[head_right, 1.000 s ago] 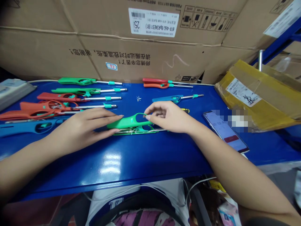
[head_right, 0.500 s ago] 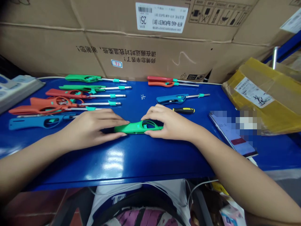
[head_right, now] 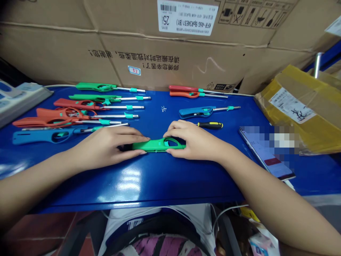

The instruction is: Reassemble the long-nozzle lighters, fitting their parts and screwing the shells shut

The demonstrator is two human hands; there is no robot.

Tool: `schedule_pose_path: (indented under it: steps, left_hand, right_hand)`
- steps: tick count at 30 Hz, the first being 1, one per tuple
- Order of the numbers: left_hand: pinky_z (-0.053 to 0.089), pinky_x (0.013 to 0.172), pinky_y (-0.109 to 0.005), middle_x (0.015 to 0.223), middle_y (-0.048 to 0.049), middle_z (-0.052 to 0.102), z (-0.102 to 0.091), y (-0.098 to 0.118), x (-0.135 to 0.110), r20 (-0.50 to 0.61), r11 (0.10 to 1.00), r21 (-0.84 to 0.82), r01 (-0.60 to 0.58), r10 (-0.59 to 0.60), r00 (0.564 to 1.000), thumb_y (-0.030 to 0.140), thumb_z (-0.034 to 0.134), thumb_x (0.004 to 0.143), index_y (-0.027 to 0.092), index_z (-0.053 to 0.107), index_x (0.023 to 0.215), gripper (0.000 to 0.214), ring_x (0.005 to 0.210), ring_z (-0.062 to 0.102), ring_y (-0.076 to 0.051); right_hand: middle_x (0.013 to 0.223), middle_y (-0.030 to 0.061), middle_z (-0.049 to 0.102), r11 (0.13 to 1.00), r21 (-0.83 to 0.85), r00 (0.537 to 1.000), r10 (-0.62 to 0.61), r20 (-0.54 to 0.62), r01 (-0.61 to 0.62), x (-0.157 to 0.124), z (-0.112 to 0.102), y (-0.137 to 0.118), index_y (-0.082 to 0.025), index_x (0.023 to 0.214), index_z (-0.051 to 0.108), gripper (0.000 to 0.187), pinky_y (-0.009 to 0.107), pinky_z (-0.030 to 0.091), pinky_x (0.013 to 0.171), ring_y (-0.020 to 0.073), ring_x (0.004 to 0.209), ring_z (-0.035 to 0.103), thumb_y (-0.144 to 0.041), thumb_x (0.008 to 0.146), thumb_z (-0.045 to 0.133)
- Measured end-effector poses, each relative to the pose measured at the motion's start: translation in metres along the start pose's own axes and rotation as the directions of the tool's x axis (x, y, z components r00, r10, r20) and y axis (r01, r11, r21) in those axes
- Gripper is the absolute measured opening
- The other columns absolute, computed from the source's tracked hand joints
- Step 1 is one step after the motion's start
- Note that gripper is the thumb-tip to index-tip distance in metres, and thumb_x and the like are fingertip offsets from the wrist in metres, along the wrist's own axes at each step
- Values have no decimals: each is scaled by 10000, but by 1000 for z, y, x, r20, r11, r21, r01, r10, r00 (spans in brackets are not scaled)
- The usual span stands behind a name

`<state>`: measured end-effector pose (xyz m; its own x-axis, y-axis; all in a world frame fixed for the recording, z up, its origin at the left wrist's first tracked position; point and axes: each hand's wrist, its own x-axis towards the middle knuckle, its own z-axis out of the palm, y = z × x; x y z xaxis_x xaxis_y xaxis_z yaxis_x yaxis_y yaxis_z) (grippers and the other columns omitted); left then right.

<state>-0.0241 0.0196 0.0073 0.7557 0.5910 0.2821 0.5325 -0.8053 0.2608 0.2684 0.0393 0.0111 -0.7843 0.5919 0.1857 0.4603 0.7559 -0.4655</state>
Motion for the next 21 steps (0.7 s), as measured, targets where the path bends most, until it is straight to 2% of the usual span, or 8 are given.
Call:
schedule_pose_path:
  steps: [9, 13, 17, 19, 21]
  left_hand:
    - [590, 850, -327, 1137, -59, 751, 1, 0, -2, 14, 1000, -18, -5, 5, 1000, 378, 634, 987, 207, 736, 1220, 307, 953, 732, -207]
    - [579, 852, -309, 1135, -53, 740, 2, 0, -1, 35, 996, -79, 32, -29, 999, 352, 662, 972, 200, 745, 1201, 287, 936, 722, -186]
    - [565, 776, -260, 1103, -43, 736, 3, 2, 1, 33, 983, -157, 97, -93, 995, 327, 733, 924, 200, 763, 1164, 273, 891, 716, -161]
    - [559, 748, -255, 1092, -33, 738, 3, 4, 1, 28, 984, -138, 112, -109, 994, 321, 747, 911, 210, 767, 1152, 266, 866, 719, -156]
    - [558, 728, -269, 1088, -25, 746, 3, 8, 0, 20, 994, -36, 100, -100, 995, 306, 734, 912, 218, 763, 1149, 254, 856, 729, -173]
  right_hand:
    - [1126, 99, 673, 1000, -23, 1000, -3, 20, 4, 0, -1, -2, -192, 1147, 695, 283, 410, 504, 943, 253, 1058, 637, -305, 888, 721]
    - [1136, 98, 668, 1000, -13, 999, 16, 39, -15, 0, 0, -3, -186, 1165, 689, 283, 391, 509, 939, 239, 1059, 643, -296, 906, 711]
    - [1137, 97, 668, 999, 28, 998, 45, 41, -46, -1, 1, -4, -163, 1171, 693, 307, 355, 526, 909, 220, 1031, 658, -306, 903, 735]
    - [1144, 100, 675, 998, 10, 998, 55, 36, -56, -2, 3, -4, -156, 1187, 695, 324, 357, 534, 903, 223, 1023, 665, -311, 905, 737]
    - [1165, 111, 680, 997, -65, 999, 41, 32, -39, -2, 4, -5, -150, 1222, 693, 343, 387, 541, 905, 243, 1029, 668, -315, 922, 714]
